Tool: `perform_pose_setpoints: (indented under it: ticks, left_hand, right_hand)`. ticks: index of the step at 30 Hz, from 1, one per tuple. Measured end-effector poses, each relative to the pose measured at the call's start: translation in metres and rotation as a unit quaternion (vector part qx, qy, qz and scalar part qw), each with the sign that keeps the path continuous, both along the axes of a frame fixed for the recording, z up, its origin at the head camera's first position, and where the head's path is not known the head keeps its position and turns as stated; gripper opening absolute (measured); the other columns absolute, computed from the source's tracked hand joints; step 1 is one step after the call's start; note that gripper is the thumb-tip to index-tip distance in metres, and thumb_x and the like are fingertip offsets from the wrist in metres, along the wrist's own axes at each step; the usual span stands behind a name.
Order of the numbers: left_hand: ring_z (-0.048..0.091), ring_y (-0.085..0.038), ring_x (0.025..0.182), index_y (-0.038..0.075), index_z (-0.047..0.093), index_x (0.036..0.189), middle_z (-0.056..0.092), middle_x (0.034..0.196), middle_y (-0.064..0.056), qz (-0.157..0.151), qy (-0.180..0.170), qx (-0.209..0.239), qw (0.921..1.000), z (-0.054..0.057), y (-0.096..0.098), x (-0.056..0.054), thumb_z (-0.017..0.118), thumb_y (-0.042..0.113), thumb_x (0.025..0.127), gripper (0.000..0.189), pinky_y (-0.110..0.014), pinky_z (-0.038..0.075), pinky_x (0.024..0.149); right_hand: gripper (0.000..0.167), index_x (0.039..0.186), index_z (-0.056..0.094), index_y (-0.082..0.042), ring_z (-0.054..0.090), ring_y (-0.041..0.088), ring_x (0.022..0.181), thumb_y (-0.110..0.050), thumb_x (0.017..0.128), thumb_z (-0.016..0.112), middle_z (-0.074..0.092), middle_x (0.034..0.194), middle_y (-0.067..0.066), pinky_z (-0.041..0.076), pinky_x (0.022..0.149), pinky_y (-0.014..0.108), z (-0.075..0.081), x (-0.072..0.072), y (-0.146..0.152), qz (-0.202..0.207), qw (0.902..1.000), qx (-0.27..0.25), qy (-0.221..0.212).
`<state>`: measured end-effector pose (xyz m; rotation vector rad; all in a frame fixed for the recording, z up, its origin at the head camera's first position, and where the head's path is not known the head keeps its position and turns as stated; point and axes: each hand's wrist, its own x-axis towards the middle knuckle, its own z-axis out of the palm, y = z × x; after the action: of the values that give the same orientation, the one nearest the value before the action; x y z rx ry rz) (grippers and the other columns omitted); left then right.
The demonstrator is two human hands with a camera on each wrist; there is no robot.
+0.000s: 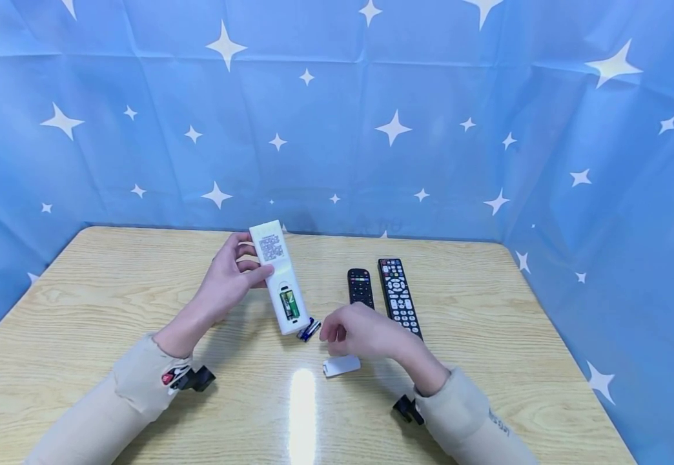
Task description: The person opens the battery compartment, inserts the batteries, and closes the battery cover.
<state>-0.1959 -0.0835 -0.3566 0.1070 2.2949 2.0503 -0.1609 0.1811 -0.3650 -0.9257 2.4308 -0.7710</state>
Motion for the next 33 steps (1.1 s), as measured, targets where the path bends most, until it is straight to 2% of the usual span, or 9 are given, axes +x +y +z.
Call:
perform_pose_setpoints:
  ticks: [6,14,25,33]
  left_hand:
    - [0.066,-0.030,0.098,0.005,0.039,0.142,0.057,0.120,-0.017,-0.004,0.002,-0.007,1.0000,0.000,0.000,0.000,0.070,-0.006,0.093,0.059,-0.037,0.062,0.078]
    - [0.065,-0.030,0.098,0.004,0.040,0.141,0.057,0.120,-0.017,-0.005,0.001,-0.006,1.0000,-0.001,0.000,0.000,0.069,-0.008,0.093,0.058,-0.036,0.062,0.077]
    - [0.065,-0.030,0.099,0.005,0.040,0.142,0.057,0.120,-0.017,-0.004,-0.005,-0.011,0.9999,0.001,0.002,0.002,0.069,-0.007,0.093,0.058,-0.037,0.062,0.077]
    - [0.065,-0.030,0.098,0.007,0.041,0.140,0.057,0.118,-0.016,-0.003,-0.005,-0.007,1.0000,0.003,0.002,0.002,0.070,-0.006,0.093,0.057,-0.036,0.062,0.076]
  right_hand:
    - [0.019,0.100,0.076,-0.013,0.062,0.010,0.090,-0.002,0.086,0.079,0.068,0.097,-0.009,0.053,0.082,0.030,-0.003,0.004,-0.004,0.033,0.9986,0.042,0.001]
    - [0.022,0.097,0.076,-0.014,0.061,0.008,0.091,0.002,0.082,0.081,0.067,0.096,-0.010,0.052,0.085,0.030,-0.006,0.008,-0.009,0.054,0.9966,0.061,0.010]
    - [0.023,0.102,0.076,-0.013,0.058,0.004,0.079,0.005,0.087,0.076,0.063,0.088,-0.012,0.051,0.073,0.024,-0.006,0.008,-0.011,0.071,0.9960,0.053,-0.010]
    - [0.025,0.101,0.076,-0.014,0.057,0.005,0.074,0.007,0.088,0.074,0.065,0.084,-0.008,0.050,0.068,0.022,-0.007,0.008,-0.012,0.094,0.9944,0.046,-0.018]
